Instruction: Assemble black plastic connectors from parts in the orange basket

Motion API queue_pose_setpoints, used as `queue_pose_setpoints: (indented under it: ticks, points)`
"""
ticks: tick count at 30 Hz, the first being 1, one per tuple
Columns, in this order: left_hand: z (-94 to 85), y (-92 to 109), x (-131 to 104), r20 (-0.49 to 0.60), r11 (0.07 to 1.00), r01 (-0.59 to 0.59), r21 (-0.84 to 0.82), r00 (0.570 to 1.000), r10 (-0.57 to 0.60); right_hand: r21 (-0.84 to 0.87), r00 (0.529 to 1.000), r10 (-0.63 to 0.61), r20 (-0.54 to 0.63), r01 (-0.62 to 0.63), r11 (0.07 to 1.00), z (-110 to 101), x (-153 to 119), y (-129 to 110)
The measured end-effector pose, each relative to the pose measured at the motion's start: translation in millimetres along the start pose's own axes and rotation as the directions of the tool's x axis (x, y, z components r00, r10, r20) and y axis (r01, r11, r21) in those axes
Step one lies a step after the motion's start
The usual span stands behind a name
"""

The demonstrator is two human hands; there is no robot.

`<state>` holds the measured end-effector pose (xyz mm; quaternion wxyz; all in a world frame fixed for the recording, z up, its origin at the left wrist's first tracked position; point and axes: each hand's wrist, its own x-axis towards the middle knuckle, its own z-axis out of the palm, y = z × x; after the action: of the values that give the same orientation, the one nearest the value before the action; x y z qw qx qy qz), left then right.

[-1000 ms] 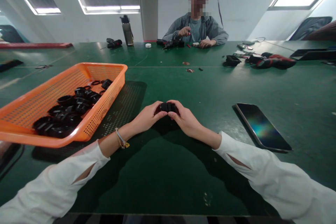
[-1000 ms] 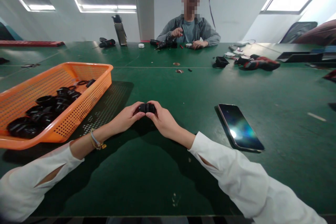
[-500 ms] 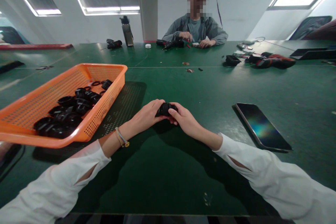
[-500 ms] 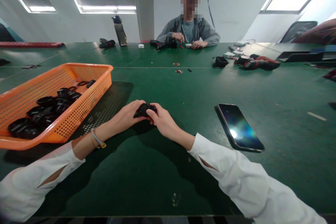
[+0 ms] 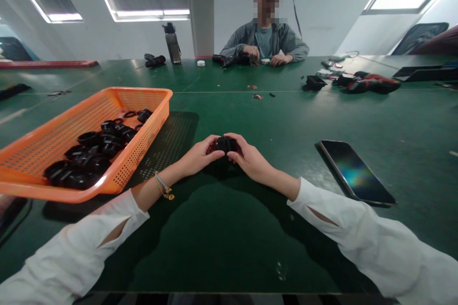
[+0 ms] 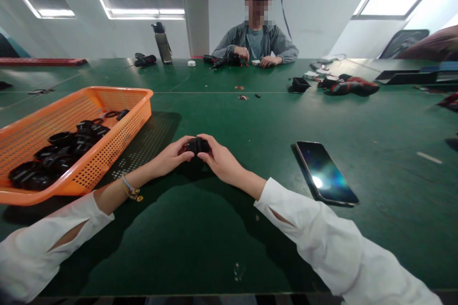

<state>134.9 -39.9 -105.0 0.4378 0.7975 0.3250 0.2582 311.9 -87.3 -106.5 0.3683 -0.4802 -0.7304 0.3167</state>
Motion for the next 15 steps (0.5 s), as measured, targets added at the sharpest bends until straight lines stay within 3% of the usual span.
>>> queue_pose_setpoints:
  ticks: [7,15]
  points:
    - [2.0,4,1,0.041,0.997,0.052,-0.062,0.998,-0.049,-0.226,0.987,-0.158,0.004,0.155,0.962,-3,-2,5]
    - [13.8,10,-3,-0.006,0.990,0.058,-0.131,0.998,-0.060,-0.191,0.992,-0.123,-0.040,0.113,0.975,-3,-5,1]
